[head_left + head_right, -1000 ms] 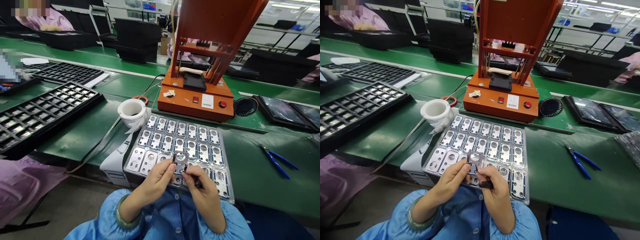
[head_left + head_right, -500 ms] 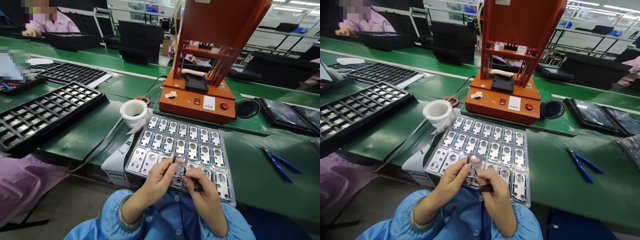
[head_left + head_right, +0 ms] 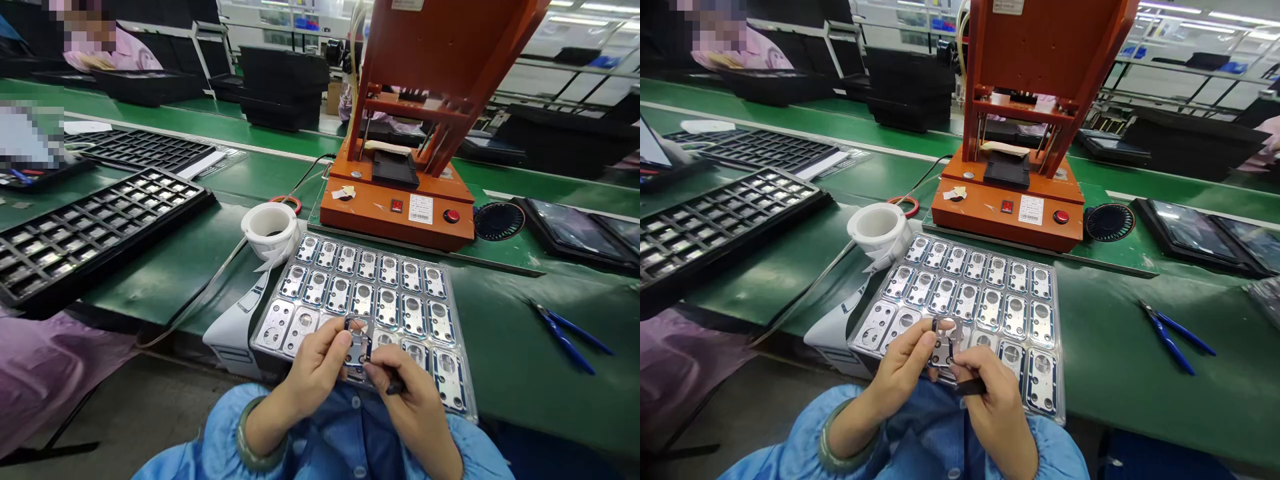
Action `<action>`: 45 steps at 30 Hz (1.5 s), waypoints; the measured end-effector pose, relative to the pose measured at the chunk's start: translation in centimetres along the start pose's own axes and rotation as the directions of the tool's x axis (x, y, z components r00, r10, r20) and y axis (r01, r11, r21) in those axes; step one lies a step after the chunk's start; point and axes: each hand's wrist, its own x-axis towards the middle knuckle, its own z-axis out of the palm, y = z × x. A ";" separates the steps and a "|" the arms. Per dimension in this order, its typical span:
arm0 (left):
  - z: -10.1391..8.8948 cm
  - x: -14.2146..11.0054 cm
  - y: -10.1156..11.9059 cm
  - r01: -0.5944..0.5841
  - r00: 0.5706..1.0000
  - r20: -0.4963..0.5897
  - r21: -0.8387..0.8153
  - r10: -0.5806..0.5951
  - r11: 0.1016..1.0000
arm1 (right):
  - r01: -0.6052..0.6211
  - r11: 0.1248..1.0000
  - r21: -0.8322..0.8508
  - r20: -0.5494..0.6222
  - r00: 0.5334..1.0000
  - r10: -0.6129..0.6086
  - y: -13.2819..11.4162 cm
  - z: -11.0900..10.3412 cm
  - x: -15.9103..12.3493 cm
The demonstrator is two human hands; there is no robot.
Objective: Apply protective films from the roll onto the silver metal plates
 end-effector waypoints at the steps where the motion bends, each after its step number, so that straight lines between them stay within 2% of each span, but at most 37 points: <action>1: 0.0 0.0 0.0 0.002 1.000 -0.017 -0.011 -0.002 1.000 | 0.000 1.000 0.004 0.002 1.000 0.000 0.0 0.0 0.0; 13: 0.2 -0.2 0.0 0.007 1.000 -0.022 -0.038 -0.008 0.999 | 0.008 0.999 0.041 0.059 0.998 -0.011 0.2 -0.2 -0.1; 21: 0.4 -0.1 -0.2 0.040 0.990 -0.132 -0.004 -0.040 0.999 | 0.015 0.997 0.073 0.087 0.996 -0.021 0.1 -0.3 0.0; 30: 0.2 -0.1 -0.1 -0.044 0.986 -0.153 0.102 0.059 0.994 | 0.017 0.997 0.078 0.122 0.992 -0.027 0.0 -0.4 -0.1; 39: 0.3 -0.4 -0.6 -0.050 0.987 -0.150 0.080 0.062 0.996 | 0.010 0.998 0.062 0.105 0.994 -0.016 0.0 -0.3 -0.1; 45: 0.3 -0.3 -0.4 -0.049 0.977 -0.196 0.180 0.084 0.982 | 0.033 0.999 0.038 0.128 0.991 -0.038 0.2 -0.3 -0.1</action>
